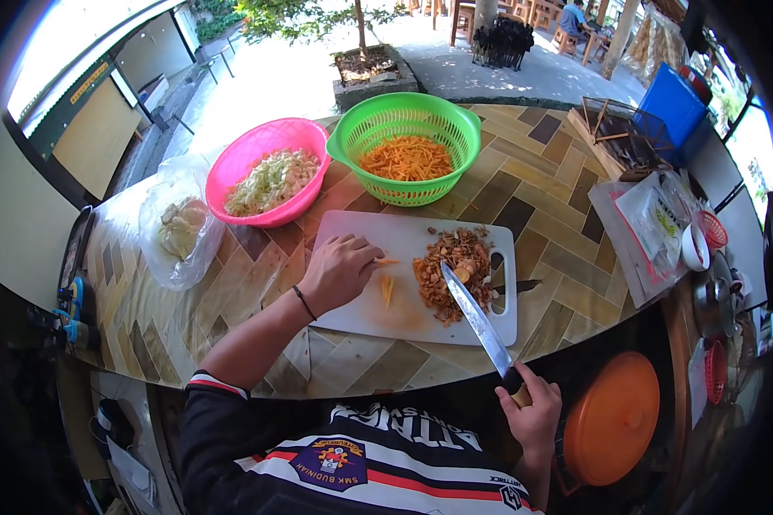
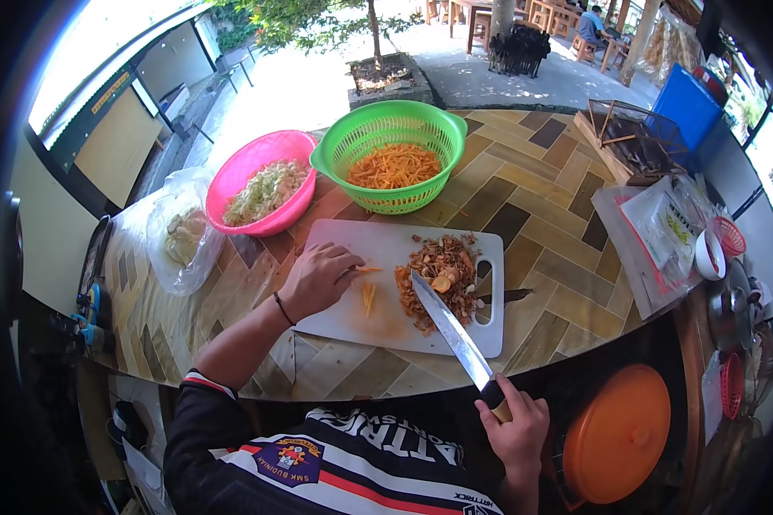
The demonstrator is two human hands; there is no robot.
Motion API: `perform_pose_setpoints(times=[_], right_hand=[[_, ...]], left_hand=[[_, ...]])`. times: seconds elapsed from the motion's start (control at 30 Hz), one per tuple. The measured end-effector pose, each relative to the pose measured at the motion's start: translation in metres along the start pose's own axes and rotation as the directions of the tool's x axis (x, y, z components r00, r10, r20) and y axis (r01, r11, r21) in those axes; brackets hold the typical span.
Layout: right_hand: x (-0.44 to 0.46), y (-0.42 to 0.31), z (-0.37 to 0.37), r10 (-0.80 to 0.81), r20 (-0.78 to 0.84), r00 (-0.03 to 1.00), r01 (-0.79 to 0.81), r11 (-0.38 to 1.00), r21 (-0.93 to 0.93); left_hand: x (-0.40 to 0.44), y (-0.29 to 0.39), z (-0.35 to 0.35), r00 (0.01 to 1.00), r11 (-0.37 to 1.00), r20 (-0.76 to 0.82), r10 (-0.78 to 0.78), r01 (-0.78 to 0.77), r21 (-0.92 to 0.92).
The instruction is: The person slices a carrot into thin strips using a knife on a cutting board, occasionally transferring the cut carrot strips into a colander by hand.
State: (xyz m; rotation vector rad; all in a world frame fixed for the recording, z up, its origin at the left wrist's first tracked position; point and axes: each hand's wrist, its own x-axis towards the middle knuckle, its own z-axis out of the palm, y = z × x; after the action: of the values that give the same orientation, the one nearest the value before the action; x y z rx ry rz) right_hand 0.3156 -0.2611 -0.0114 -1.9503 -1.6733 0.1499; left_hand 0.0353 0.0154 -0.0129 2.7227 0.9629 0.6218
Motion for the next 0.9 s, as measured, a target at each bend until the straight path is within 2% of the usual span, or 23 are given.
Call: perform_pose_setpoints(times=[0.03,0.13,0.23,0.5,0.63,0.9], right_hand=[[0.0,0.0,0.001,-0.005,-0.002,1.0,0.005,1.0,0.004],[-0.001,0.0,0.002,-0.023,0.002,1.0,0.023,1.0,0.017],[0.0,-0.002,0.003,-0.036,0.013,0.999,0.036,0.999,0.032],[-0.001,-0.008,0.002,-0.025,0.068,0.997,0.022,0.999,0.042],[-0.002,-0.009,0.003,-0.048,0.046,0.998,0.046,0.997,0.056],[-0.005,-0.012,0.002,-0.052,0.076,0.996,0.048,0.997,0.053]], left_hand=[[-0.001,0.005,-0.005,1.0,1.0,-0.007,0.024,-0.024,0.014],[-0.001,0.022,-0.018,0.981,0.99,0.138,0.137,-0.142,0.025],[-0.005,0.02,-0.013,0.966,0.992,0.226,0.124,-0.125,-0.012],[-0.01,0.01,-0.012,0.963,0.991,0.233,0.134,-0.131,-0.03],[-0.014,0.012,-0.018,0.968,0.993,0.223,0.112,-0.117,0.009],[-0.03,0.01,-0.021,0.98,0.991,0.162,0.119,-0.108,-0.075]])
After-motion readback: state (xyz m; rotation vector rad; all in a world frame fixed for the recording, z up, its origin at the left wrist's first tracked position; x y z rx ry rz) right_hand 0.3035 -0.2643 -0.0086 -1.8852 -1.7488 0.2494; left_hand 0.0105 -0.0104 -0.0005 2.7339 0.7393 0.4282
